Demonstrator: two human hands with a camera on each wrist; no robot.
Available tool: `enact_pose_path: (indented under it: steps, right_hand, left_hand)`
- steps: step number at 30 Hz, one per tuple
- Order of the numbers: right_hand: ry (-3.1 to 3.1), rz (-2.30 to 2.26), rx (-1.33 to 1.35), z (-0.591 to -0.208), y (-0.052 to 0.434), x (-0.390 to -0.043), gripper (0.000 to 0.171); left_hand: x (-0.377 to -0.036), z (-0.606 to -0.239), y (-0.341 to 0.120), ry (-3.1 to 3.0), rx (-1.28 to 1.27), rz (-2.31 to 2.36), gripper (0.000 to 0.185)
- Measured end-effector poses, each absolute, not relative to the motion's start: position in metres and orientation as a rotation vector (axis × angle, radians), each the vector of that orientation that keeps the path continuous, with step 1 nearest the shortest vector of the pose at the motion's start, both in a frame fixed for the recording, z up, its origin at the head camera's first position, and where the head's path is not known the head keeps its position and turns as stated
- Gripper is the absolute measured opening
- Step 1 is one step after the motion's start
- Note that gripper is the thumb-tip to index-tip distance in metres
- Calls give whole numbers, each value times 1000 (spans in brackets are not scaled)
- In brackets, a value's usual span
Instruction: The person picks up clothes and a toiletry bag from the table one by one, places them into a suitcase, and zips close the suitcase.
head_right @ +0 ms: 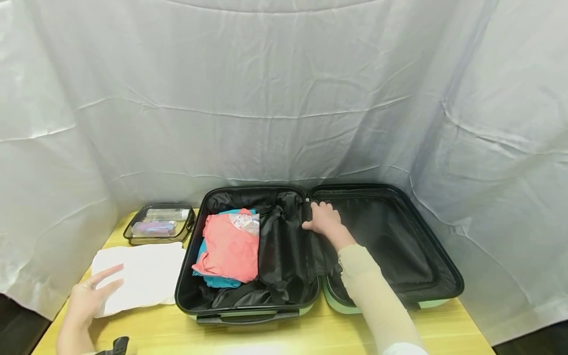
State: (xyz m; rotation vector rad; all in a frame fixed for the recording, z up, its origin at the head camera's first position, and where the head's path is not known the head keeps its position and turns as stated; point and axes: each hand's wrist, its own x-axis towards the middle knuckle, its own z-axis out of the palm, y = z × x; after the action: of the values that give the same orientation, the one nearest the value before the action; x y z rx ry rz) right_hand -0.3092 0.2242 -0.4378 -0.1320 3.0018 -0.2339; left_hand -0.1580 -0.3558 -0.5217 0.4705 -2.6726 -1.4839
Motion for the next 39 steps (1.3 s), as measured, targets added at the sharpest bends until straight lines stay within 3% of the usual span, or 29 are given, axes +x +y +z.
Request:
enact_pose_path:
  steps: [7, 19, 39]
  right_hand:
    - [3005, -247, -126, -442, 225, -310, 77]
    - [2993, -256, -123, -445, 226, -308, 76]
    - [2983, -247, -146, -440, 226, -313, 76]
  left_hand:
    - [-156, -499, -344, -2590, 268, -1423, 52]
    - [-150, -479, -334, -2543, 144, -1391, 46]
    - [-145, -449, -329, -2476, 151, -1356, 44]
